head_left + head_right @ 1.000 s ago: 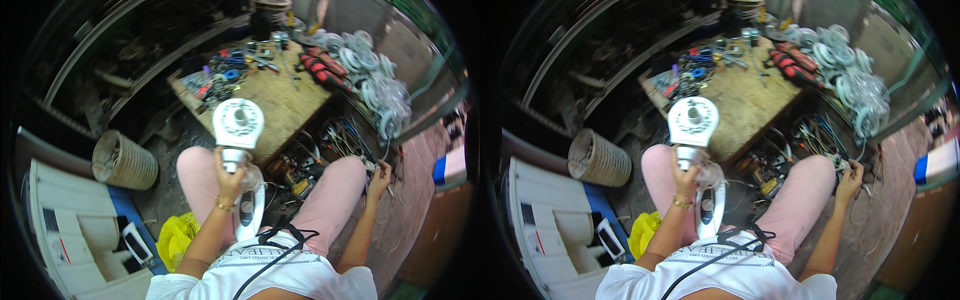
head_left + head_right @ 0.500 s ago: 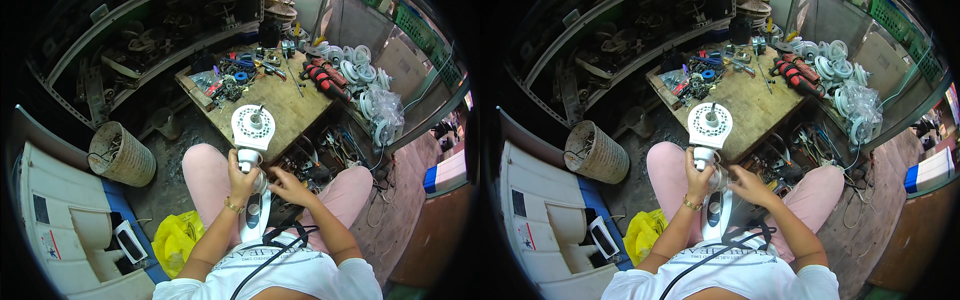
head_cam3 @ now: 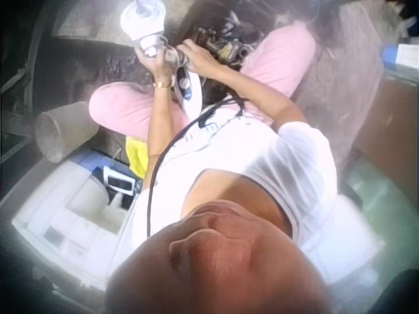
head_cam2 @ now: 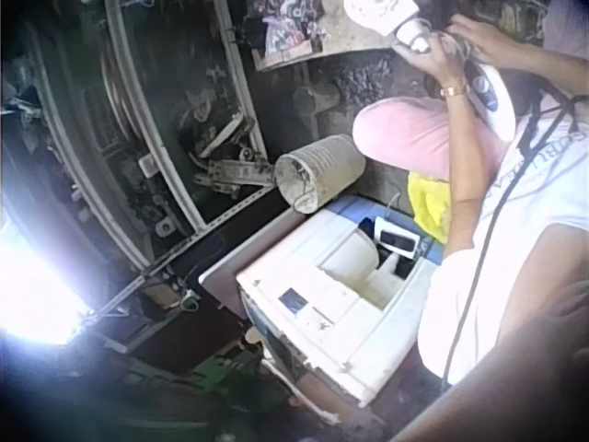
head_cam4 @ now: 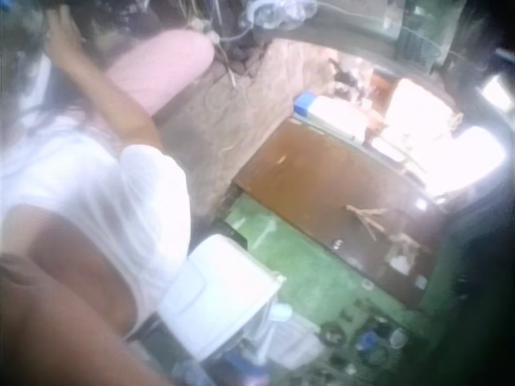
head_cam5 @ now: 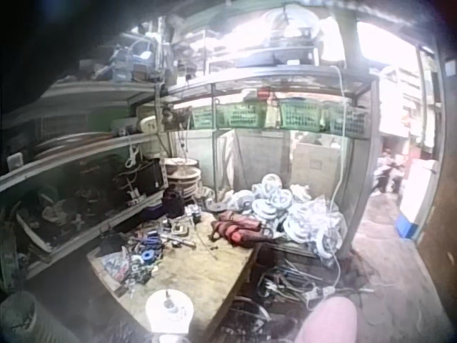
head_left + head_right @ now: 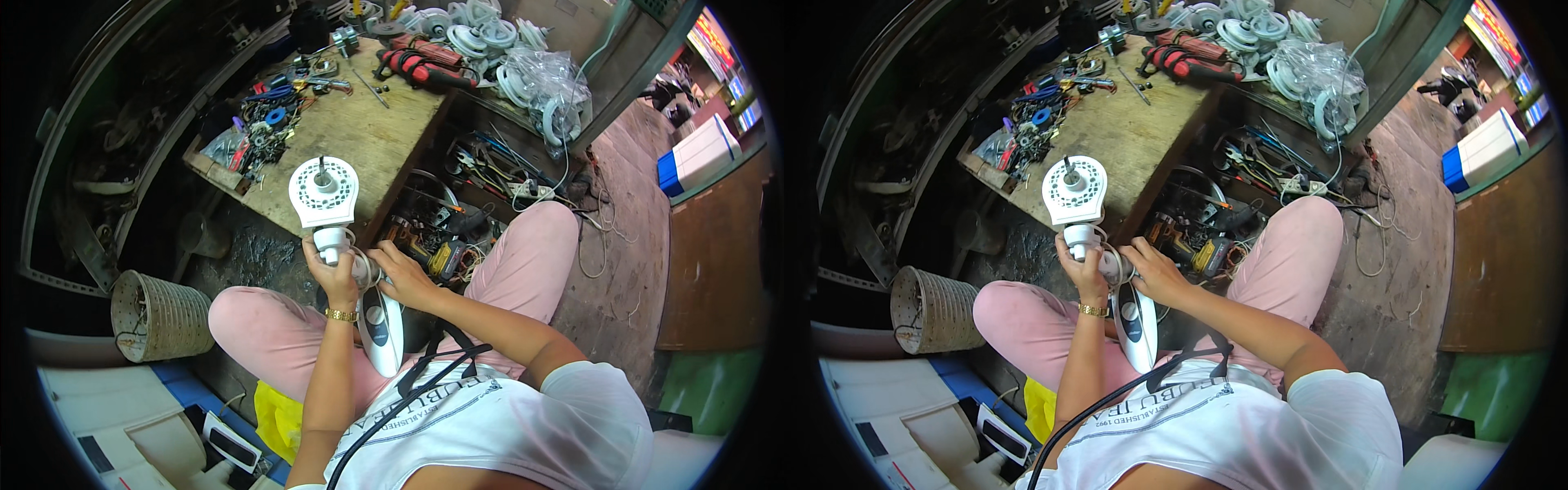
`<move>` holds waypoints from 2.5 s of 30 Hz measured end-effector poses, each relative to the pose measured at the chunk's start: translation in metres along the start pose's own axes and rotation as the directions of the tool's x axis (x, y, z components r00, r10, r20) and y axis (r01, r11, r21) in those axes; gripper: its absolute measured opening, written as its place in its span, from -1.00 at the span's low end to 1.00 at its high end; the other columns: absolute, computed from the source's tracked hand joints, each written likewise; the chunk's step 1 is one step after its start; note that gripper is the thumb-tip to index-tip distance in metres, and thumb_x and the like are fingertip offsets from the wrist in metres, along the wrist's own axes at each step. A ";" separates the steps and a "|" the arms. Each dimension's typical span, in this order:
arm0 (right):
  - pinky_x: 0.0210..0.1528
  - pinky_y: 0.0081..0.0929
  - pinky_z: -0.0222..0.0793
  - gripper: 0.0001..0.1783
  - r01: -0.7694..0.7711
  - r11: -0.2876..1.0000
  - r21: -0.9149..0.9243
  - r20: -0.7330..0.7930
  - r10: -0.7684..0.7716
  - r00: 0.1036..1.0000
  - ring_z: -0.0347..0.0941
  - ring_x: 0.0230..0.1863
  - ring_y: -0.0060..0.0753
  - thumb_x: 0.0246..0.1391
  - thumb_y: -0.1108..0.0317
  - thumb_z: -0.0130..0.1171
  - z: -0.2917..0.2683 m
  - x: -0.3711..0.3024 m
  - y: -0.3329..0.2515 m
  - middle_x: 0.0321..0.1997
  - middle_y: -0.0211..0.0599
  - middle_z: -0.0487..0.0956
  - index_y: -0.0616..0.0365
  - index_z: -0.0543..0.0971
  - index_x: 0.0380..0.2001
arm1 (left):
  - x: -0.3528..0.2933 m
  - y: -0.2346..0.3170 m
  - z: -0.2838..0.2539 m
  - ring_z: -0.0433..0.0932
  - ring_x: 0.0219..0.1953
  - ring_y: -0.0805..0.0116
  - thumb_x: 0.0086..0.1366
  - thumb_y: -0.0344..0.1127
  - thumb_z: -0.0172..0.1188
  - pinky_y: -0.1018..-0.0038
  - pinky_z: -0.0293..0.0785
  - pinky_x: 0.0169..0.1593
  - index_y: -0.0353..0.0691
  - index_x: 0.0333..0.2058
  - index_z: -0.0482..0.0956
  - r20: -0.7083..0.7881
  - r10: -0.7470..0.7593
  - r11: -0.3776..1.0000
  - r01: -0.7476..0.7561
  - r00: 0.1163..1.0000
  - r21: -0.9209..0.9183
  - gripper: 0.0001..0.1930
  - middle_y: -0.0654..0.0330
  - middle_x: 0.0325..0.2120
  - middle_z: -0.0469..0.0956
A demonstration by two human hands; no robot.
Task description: The person retrieves a fan motor from a yellow bag and uses a screwdriver to work on the white plastic housing.
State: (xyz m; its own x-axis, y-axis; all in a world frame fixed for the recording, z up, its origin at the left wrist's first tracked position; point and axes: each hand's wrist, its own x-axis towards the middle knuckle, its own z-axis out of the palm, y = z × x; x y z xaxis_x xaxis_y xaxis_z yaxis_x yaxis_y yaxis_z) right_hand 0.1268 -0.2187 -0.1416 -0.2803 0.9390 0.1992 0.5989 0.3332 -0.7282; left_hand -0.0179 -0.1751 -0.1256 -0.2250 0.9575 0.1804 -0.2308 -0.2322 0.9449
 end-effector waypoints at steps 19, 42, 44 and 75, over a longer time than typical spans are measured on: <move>-0.14 -0.37 0.46 -0.75 -0.201 0.972 -0.119 -0.420 0.134 0.897 0.60 -0.23 -0.18 0.05 0.36 0.15 -0.284 0.025 0.124 -0.25 -0.13 0.65 0.18 0.63 -0.19 | 0.001 0.009 0.006 0.37 -0.07 0.24 0.07 -0.49 0.28 0.32 0.32 0.06 -0.34 0.01 0.24 0.083 0.012 0.756 -0.064 0.996 0.652 -0.47 0.06 -0.11 0.36; 0.00 0.07 0.31 -0.70 -0.471 0.681 -0.562 -0.227 0.420 0.879 0.36 0.02 -0.08 0.01 0.35 0.07 -0.116 0.106 0.337 -0.02 -0.12 0.47 0.14 0.60 -0.16 | 0.019 -0.010 -0.018 0.19 0.20 0.11 -0.05 -0.45 0.16 0.19 0.03 0.32 -0.35 0.29 -0.05 0.216 0.293 0.590 -0.354 0.931 0.726 -0.11 -0.07 0.12 0.20; -0.11 -0.20 0.45 -0.82 -0.442 0.739 -0.508 -0.416 0.239 0.877 0.40 -0.05 -0.09 -0.10 0.38 0.10 -0.143 0.108 0.343 -0.18 -0.22 0.53 0.10 0.63 -0.38 | 0.019 -0.011 -0.018 0.08 0.27 0.05 -0.04 -0.39 0.15 0.11 -0.08 0.36 -0.41 0.28 -0.07 0.193 0.252 0.654 -0.314 0.948 0.688 -0.11 -0.07 0.21 0.07; 0.18 0.08 0.25 -0.49 -0.781 0.475 -0.405 -0.126 0.818 0.562 0.32 0.26 -0.07 0.08 0.22 0.24 -0.257 0.035 0.447 0.13 -0.18 0.50 -0.16 0.45 0.13 | 0.018 -0.034 -0.083 -0.02 0.32 0.05 -0.07 -0.33 0.11 0.15 -0.20 0.39 -0.49 0.27 -0.08 0.060 -0.052 0.633 -0.014 0.997 0.774 -0.09 -0.07 0.25 0.00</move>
State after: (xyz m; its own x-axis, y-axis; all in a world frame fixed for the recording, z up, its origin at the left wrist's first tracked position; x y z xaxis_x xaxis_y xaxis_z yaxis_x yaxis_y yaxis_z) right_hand 0.5782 -0.0152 -0.2917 0.4267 0.8107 -0.4009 0.8072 -0.5413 -0.2356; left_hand -0.0925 -0.1645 -0.1776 -0.1553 0.9769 0.1470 0.5892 -0.0278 0.8075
